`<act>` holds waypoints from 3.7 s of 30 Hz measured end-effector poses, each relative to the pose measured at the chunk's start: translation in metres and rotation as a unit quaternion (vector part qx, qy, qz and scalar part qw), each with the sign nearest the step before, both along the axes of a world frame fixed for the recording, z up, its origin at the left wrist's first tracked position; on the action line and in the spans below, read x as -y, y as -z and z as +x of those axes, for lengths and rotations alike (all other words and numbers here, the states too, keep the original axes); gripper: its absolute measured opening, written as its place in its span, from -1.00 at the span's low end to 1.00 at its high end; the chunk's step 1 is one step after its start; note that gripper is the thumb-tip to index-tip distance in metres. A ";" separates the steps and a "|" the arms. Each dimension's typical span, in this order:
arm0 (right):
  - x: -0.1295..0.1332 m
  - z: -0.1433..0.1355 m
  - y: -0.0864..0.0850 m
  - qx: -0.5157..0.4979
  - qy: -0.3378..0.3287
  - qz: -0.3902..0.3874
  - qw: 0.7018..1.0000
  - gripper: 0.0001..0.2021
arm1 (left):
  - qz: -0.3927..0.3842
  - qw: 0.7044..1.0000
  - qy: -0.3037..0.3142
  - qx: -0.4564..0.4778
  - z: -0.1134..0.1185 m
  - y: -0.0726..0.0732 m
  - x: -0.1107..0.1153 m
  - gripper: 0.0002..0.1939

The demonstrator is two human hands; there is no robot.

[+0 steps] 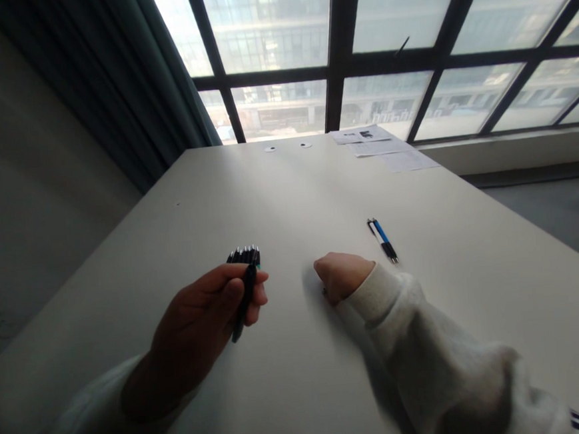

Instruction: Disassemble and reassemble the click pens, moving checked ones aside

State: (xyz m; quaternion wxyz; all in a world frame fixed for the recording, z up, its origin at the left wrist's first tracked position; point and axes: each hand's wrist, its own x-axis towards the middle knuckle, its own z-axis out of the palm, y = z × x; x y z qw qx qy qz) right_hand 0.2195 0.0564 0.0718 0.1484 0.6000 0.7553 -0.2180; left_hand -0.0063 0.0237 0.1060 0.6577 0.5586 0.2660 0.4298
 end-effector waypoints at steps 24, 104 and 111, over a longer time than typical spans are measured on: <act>0.000 0.004 0.003 -0.021 -0.019 0.036 0.999 -0.74 | 0.010 0.999 -0.001 -0.031 0.000 -0.004 0.000 -0.78; 0.047 -0.025 -0.068 -0.728 0.061 0.159 0.665 -0.85 | -0.016 0.999 0.020 -0.042 0.002 0.005 -0.003 -0.84; 0.047 -0.025 -0.072 -0.688 0.030 0.126 0.714 -0.90 | -0.002 0.999 0.019 -0.046 0.001 0.005 -0.003 -0.90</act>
